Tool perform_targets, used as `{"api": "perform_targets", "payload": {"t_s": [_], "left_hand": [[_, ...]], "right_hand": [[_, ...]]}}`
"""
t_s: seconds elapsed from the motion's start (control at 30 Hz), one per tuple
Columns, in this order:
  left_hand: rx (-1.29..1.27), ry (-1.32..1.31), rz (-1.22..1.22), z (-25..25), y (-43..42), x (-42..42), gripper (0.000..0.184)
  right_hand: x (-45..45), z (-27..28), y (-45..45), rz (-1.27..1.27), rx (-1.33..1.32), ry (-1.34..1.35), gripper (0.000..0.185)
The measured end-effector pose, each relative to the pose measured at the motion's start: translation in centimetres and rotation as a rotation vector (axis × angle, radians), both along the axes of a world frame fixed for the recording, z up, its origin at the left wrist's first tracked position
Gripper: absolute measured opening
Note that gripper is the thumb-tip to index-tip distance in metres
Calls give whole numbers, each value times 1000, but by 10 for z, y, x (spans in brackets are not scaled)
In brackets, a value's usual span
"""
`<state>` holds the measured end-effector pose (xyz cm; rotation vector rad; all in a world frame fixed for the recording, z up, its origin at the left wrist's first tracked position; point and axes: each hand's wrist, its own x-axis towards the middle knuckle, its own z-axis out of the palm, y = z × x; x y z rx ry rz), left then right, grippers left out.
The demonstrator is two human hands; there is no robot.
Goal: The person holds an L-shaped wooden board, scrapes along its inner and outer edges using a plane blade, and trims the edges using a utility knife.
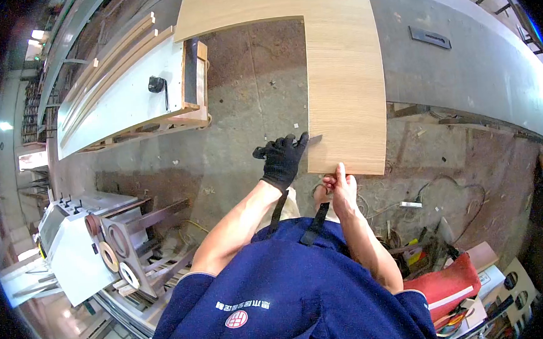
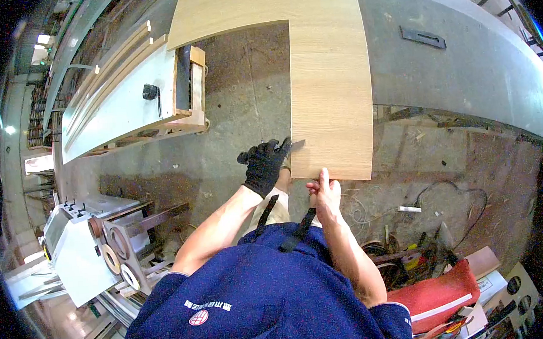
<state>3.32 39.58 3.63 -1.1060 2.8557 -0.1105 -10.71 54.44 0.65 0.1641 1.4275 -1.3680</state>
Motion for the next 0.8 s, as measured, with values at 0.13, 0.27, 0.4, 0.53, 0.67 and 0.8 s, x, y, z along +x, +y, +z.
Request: {"api": "perform_targets", "payload": {"t_s": [0.13, 0.27, 0.4, 0.53, 0.67, 0.8], "left_hand": [[61, -15, 14, 8, -12, -8, 51], [39, -10, 4, 5, -25, -12, 48], [-29, 4, -30, 5, -42, -17, 45], [44, -69, -25, 11, -52, -24, 52], [-63, 42, -91, 9, -62, -21, 54], [-7, -38, -86, 13, -77, -30, 55]], "right_hand": [[0, -5, 2, -7, -14, -6, 40], [-1, -2, 1, 8, -49, 1, 39], [2, 4, -3, -48, -69, 3, 38], [4, -3, -3, -72, -29, 9, 37], [5, -11, 0, -86, -80, -19, 37], [6, -8, 0, -59, -19, 41, 39]]}}
